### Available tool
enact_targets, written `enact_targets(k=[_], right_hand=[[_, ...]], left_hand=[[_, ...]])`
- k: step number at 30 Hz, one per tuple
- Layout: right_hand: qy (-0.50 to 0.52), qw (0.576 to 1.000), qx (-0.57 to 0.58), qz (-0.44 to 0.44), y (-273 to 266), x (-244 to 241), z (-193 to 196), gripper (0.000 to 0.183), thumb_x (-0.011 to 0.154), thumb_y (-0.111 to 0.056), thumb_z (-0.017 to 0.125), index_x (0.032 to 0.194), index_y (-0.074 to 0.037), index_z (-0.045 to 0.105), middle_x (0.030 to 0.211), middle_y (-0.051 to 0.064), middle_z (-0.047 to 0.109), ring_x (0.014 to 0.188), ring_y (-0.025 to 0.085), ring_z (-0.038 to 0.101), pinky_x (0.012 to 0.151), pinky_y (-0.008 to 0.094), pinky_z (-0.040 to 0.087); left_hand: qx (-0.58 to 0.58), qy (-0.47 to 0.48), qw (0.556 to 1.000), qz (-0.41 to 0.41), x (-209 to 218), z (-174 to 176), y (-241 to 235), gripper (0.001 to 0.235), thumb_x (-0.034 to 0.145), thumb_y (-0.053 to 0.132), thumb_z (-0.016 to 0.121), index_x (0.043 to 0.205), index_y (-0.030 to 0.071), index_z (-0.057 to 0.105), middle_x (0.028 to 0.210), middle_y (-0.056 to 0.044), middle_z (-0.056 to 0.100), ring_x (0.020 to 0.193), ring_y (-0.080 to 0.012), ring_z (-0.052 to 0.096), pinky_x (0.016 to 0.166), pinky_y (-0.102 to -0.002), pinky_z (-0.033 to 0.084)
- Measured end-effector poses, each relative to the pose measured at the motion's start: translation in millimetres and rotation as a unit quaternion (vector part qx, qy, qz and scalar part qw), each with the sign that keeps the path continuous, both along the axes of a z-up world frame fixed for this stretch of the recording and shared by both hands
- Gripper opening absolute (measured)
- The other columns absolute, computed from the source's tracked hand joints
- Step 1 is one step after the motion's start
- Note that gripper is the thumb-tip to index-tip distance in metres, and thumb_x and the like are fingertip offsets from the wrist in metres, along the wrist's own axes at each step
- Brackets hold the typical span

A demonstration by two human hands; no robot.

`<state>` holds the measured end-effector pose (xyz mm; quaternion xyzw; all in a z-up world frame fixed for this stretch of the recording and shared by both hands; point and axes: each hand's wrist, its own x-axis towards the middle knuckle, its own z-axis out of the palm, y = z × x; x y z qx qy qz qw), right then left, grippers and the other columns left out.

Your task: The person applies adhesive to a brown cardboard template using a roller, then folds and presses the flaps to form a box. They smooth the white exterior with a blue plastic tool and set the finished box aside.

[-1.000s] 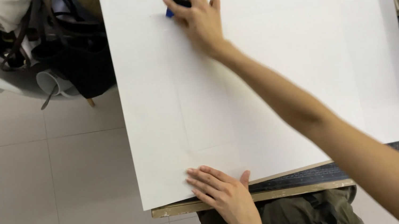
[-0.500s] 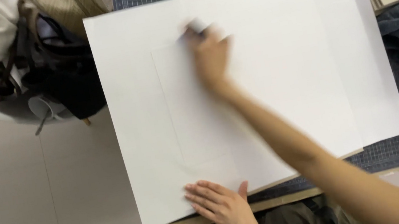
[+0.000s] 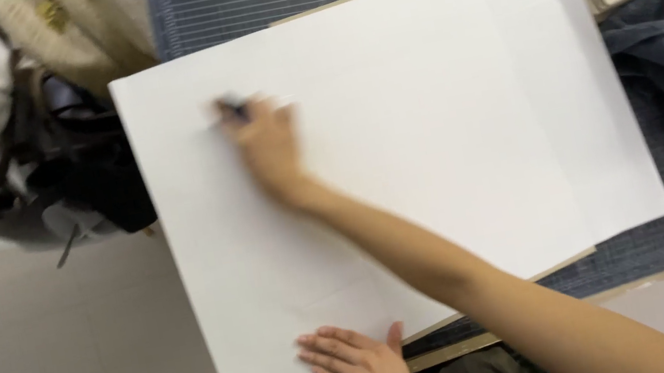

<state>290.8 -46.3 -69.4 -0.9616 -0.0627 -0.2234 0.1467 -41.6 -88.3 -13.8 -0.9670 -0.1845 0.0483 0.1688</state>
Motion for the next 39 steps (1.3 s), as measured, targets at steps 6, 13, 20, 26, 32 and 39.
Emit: enact_targets(k=[6,13,20,26,32,39], right_hand=[[0.062,0.994,0.075,0.048,-116.1,41.7,23.7,0.038,0.098,-0.03,0.049,0.136,-0.029,0.056,0.117,0.007,0.063,0.104,0.026,0.061,0.089,0.049,0.038],[0.028,0.943,-0.051,-0.327,-336.7,134.0,-8.7,0.047,0.091,-0.029,0.06,0.135,-0.043,0.055,0.091,0.006,0.055,0.077,0.032,0.057,0.077,0.054,0.038],[0.075,0.954,0.29,-0.016,-27.2,36.5,-7.8,0.039,0.097,-0.042,0.049,0.118,-0.016,0.068,0.106,0.01,0.069,0.098,0.033,0.063,0.098,0.049,0.036],[0.054,0.974,0.203,-0.08,-259.1,32.0,4.2,0.034,0.096,-0.04,0.053,0.119,-0.023,0.072,0.11,0.005,0.074,0.099,0.025,0.069,0.094,0.048,0.033],[0.047,0.934,-0.064,-0.349,-380.8,-2.3,-22.8,0.042,0.099,-0.029,0.062,0.14,-0.038,0.058,0.089,0.005,0.053,0.076,0.026,0.052,0.085,0.046,0.035],[0.032,0.996,0.008,0.085,-100.1,-194.0,-0.1,0.049,0.105,-0.021,0.061,0.149,-0.03,0.043,0.127,0.006,0.059,0.103,0.025,0.059,0.082,0.042,0.041]], left_hand=[[0.012,-0.083,0.996,-0.009,-4.9,-22.0,-0.5,0.128,0.066,0.093,0.034,0.135,-0.014,0.05,0.146,-0.037,0.048,0.132,-0.0495,0.054,0.109,-0.053,0.043],[0.069,0.021,0.997,-0.021,-7.8,-26.7,3.1,0.135,0.065,0.095,0.024,0.142,-0.015,0.042,0.151,-0.038,0.041,0.139,-0.0508,0.047,0.118,-0.054,0.037],[0.021,-0.158,0.986,-0.051,-4.8,-27.7,7.0,0.12,0.081,0.077,-0.001,0.13,-0.018,0.054,0.14,-0.039,0.053,0.127,-0.0519,0.057,0.108,-0.052,0.043],[-0.038,-0.139,0.987,-0.067,-9.1,-37.0,12.8,0.125,0.075,0.083,0.034,0.14,-0.023,0.044,0.147,-0.046,0.041,0.135,-0.0607,0.044,0.113,-0.061,0.036],[0.074,-0.078,0.992,-0.067,-8.3,-27.2,14.4,0.124,0.08,0.087,0.014,0.14,-0.015,0.049,0.148,-0.037,0.047,0.137,-0.0504,0.05,0.112,-0.052,0.04],[0.099,-0.029,0.988,-0.111,-13.8,-7.9,21.7,0.113,0.086,0.085,0.032,0.139,-0.012,0.052,0.143,-0.036,0.051,0.13,-0.0456,0.056,0.105,-0.052,0.047]])
